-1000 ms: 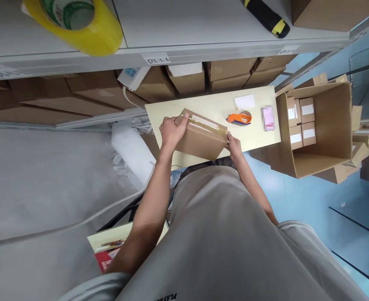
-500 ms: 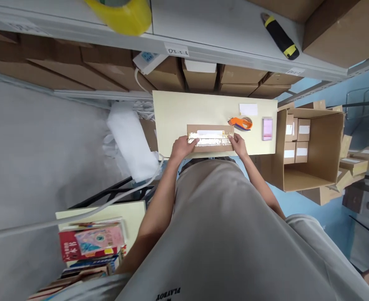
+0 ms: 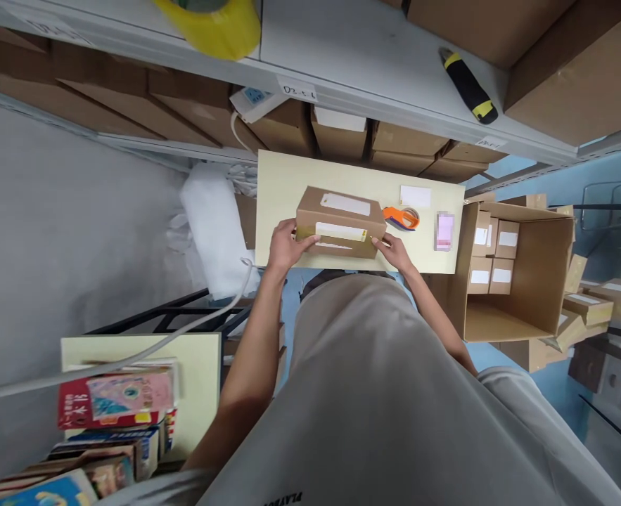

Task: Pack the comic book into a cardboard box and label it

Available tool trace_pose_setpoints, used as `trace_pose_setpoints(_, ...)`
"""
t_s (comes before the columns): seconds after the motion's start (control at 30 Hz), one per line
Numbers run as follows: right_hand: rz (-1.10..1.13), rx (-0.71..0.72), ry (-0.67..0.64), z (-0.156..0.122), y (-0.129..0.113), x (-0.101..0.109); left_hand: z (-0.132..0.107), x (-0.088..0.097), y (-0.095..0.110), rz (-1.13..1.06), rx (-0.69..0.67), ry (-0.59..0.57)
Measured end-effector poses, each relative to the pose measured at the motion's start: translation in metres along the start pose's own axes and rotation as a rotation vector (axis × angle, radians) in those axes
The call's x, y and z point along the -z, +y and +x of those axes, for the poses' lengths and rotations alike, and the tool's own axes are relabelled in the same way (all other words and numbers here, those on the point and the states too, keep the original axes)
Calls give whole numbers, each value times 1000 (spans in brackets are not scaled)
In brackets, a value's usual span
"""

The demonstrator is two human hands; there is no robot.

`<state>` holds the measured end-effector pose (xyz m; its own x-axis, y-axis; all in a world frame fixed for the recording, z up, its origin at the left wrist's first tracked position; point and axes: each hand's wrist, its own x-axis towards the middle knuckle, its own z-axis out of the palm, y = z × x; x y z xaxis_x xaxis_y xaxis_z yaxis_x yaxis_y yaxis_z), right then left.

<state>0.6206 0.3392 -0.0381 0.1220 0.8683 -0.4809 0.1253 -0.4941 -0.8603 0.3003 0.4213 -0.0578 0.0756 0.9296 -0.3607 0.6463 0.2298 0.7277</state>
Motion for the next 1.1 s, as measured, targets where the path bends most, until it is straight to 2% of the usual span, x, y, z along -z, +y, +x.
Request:
trace_pose_setpoints(0.1, -83, 53, 38, 15, -3, 0, 13, 0, 4, 68, 34, 104)
trace_pose_setpoints(0.23, -238, 39, 56, 42, 1, -8, 23, -18, 3, 56, 152, 185)
trace_pose_setpoints(0.33, -328, 4, 22, 57, 11, -15, 23, -33, -4, 10, 287, 185)
trace_pose_setpoints(0.4, -436, -13, -54, 62, 19, -16, 21, -40, -11, -63, 329, 159)
trace_pose_setpoints(0.5, -657, 49, -145, 62, 31, -5, 18, -45, -17, -172, 316, 149)
trace_pose_setpoints(0.53, -732, 83, -130, 61, 35, 2, 16, -46, -17, -181, 308, 172)
trace_pose_setpoints(0.6, -868, 104, -11, 58, 42, 19, 13, -48, -12, -156, 291, 247)
trace_pose_setpoints(0.7, -991, 34, 206, 61, 55, 43, 7, -56, 7, -88, 206, 342)
trace_pose_setpoints(0.8, -996, 11, 252, 72, 67, 57, 0, -71, 38, -22, 61, 345)
trace_pose_setpoints(0.97, -882, -22, 207, 84, 72, 61, -8, -100, 93, 54, -102, 225)
trace_pose_setpoints(1.1, -631, 44, 263, 66, 60, 64, -13, -118, 127, 92, -132, 72)
